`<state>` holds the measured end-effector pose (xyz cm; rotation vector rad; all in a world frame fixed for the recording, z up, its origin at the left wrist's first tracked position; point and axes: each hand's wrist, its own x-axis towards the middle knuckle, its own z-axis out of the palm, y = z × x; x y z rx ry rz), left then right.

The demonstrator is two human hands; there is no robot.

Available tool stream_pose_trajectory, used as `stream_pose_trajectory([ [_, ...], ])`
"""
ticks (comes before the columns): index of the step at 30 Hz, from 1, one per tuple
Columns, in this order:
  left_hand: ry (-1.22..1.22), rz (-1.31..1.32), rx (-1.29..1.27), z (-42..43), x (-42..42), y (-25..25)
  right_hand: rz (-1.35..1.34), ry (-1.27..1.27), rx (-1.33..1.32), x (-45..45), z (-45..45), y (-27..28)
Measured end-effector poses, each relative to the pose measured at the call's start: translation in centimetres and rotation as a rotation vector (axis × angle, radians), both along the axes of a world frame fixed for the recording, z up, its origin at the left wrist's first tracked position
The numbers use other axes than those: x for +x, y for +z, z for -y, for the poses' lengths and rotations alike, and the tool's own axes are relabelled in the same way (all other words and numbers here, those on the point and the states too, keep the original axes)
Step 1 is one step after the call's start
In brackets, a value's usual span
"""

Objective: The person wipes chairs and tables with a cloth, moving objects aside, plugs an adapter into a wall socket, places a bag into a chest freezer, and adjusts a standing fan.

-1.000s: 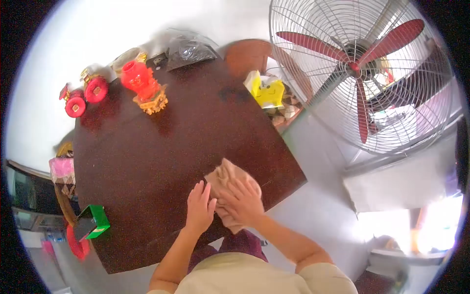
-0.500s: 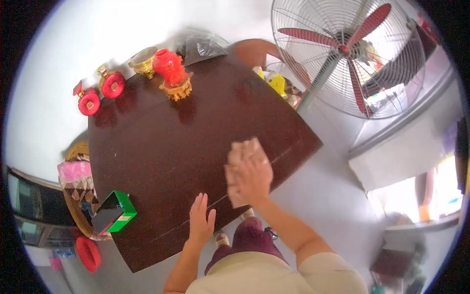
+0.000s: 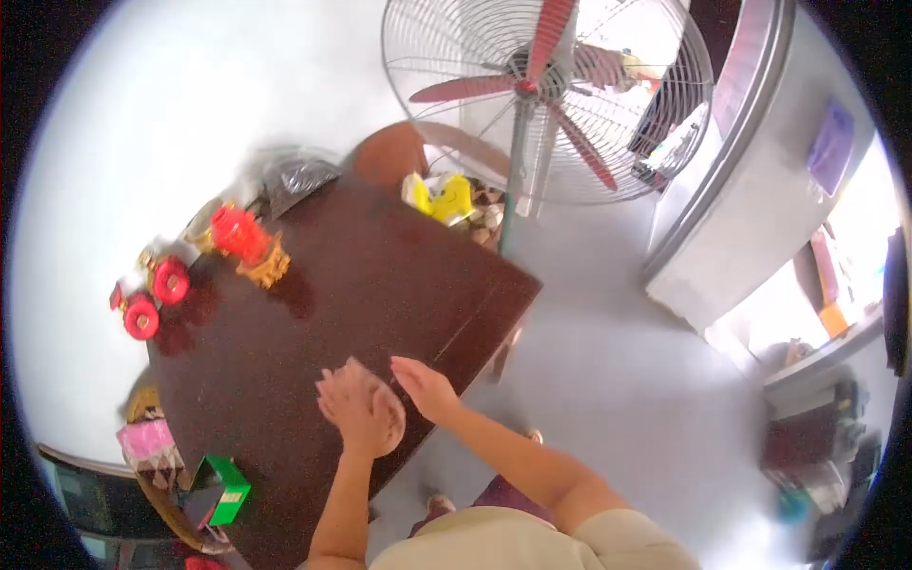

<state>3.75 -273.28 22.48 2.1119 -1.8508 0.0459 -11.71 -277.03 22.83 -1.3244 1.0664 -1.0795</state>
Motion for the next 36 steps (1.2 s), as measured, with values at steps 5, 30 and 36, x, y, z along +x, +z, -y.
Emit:
stream_pose_trajectory([
  [5,-0.135,-0.074,-0.146,8.4,-9.7,5.7,0.169,-0.287,-0.097,-13.5,7.1,-4.6],
  [30,-0.516,-0.869,-0.401,50.1,-31.5,11.2,0.251,-0.737,-0.493,-56.2,29.9,8.0],
  [36,-0.404,-0.776,-0.525,52.1,-34.3,9.9,0.217,-0.747,-0.478,-56.9,31.4,7.6],
])
